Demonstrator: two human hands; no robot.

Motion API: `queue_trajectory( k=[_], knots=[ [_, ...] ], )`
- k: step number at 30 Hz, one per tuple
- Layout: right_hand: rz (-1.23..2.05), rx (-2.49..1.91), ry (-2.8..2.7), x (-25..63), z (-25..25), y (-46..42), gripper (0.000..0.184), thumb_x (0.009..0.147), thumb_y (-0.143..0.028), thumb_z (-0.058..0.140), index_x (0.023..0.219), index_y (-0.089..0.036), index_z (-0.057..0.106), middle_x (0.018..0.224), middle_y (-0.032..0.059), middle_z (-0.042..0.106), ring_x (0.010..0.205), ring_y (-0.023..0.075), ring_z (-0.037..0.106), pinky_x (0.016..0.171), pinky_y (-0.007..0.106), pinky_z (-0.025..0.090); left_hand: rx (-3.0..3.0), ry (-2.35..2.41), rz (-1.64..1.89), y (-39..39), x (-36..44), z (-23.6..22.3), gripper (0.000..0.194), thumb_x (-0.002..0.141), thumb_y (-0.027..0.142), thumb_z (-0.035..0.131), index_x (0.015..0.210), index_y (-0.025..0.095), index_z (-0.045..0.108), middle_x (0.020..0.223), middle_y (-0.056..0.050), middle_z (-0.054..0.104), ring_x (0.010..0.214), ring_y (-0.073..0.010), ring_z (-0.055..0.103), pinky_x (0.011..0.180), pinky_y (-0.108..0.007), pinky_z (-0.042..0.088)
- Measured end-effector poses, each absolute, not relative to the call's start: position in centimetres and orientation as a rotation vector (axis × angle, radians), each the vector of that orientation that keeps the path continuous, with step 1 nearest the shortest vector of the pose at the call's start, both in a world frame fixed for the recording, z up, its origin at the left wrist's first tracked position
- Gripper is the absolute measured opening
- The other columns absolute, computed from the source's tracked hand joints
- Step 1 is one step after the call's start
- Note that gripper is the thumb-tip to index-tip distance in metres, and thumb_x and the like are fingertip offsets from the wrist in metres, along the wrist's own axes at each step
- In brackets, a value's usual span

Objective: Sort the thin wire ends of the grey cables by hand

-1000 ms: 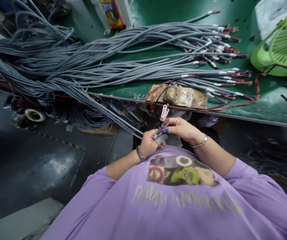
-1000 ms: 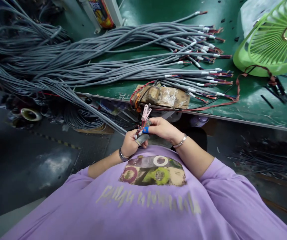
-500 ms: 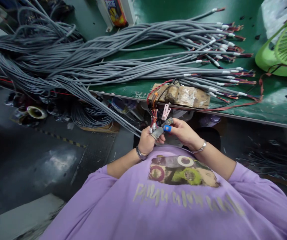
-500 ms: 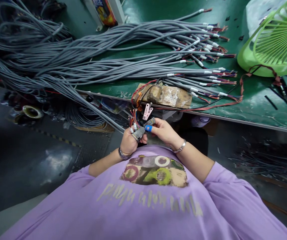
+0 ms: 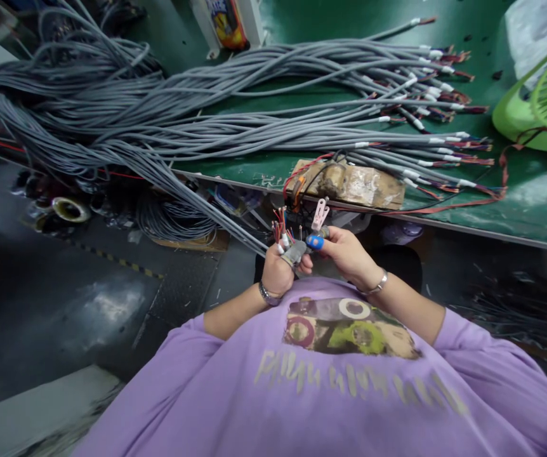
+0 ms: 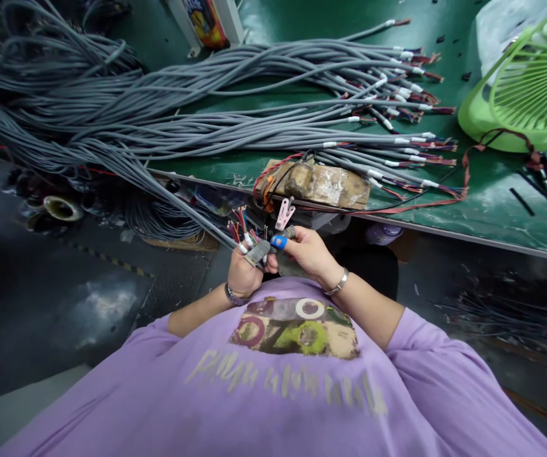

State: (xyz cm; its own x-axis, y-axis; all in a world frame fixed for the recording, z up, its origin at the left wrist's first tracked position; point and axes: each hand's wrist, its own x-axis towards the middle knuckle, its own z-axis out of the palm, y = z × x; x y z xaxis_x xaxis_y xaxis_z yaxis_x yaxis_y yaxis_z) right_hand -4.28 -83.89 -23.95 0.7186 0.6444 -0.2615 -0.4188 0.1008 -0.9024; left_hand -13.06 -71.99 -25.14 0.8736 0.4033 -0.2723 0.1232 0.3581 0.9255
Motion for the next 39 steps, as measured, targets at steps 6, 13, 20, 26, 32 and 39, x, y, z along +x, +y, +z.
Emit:
queue_trajectory(
  k=[6,13,20,26,32,39],
  knots=[
    [0.854,-1.193,-0.212,-4.2,-24.4,-83.6,0.046,0.061,-0.050,0.087,0.071,-0.018,0.057,0.054,-0.0046,0.056,0.047,0.0085,0.047,0.048,0.024,0.033,1.129,0.527,0.181,-72.1,-13.2,-25.2,0.040,0.069,0.053,0.076,0.070,0.016,0.061,0.051,0.001,0.063,0.039,-0.0107,0.056,0.038,-0.020,0.043],
    [0.969,-1.036,-0.214,-4.8,-24.0,-83.0,0.040,0.072,-0.048,0.080,0.074,-0.020,0.051,0.050,-0.0059,0.053,0.043,0.0128,0.054,0.046,0.026,0.038,1.225,0.503,0.131,-72.2,-13.5,-25.7,0.042,0.073,0.056,0.072,0.068,0.016,0.061,0.055,-0.001,0.066,0.042,-0.0111,0.058,0.043,-0.023,0.047],
    [0.863,-1.031,0.033,-3.8,-24.3,-83.9,0.040,0.061,-0.040,0.087,0.075,-0.019,0.055,0.061,-0.0072,0.051,0.051,0.0059,0.043,0.050,0.021,0.039,1.181,0.529,0.151,-72.1,-13.6,-25.3,0.040,0.073,0.055,0.072,0.075,0.016,0.063,0.055,-0.001,0.066,0.041,-0.0108,0.057,0.040,-0.021,0.046],
    [1.087,-0.904,-0.282,-4.5,-23.7,-84.2,0.035,0.074,-0.043,0.078,0.078,-0.020,0.053,0.057,-0.0020,0.060,0.053,0.0170,0.061,0.057,0.032,0.049,1.227,0.474,0.136,-72.2,-13.6,-25.7,0.039,0.074,0.053,0.072,0.069,0.015,0.062,0.055,-0.001,0.066,0.042,-0.0107,0.057,0.042,-0.021,0.046],
    [0.999,-0.966,-0.239,-5.0,-23.7,-83.3,0.042,0.072,-0.049,0.080,0.079,-0.021,0.050,0.050,-0.0037,0.061,0.042,0.0169,0.058,0.048,0.031,0.046,1.260,0.503,0.112,-72.3,-13.5,-25.9,0.042,0.074,0.056,0.071,0.066,0.016,0.060,0.054,-0.002,0.065,0.041,-0.0107,0.057,0.043,-0.022,0.046],
    [0.868,-1.065,-0.133,-5.1,-24.0,-83.4,0.041,0.065,-0.043,0.085,0.066,-0.021,0.051,0.049,-0.0063,0.050,0.044,0.0098,0.046,0.047,0.026,0.038,1.227,0.571,0.162,-72.4,-13.1,-25.3,0.040,0.072,0.055,0.070,0.069,0.017,0.058,0.054,0.000,0.065,0.041,-0.0104,0.056,0.041,-0.021,0.044]
  ],
)
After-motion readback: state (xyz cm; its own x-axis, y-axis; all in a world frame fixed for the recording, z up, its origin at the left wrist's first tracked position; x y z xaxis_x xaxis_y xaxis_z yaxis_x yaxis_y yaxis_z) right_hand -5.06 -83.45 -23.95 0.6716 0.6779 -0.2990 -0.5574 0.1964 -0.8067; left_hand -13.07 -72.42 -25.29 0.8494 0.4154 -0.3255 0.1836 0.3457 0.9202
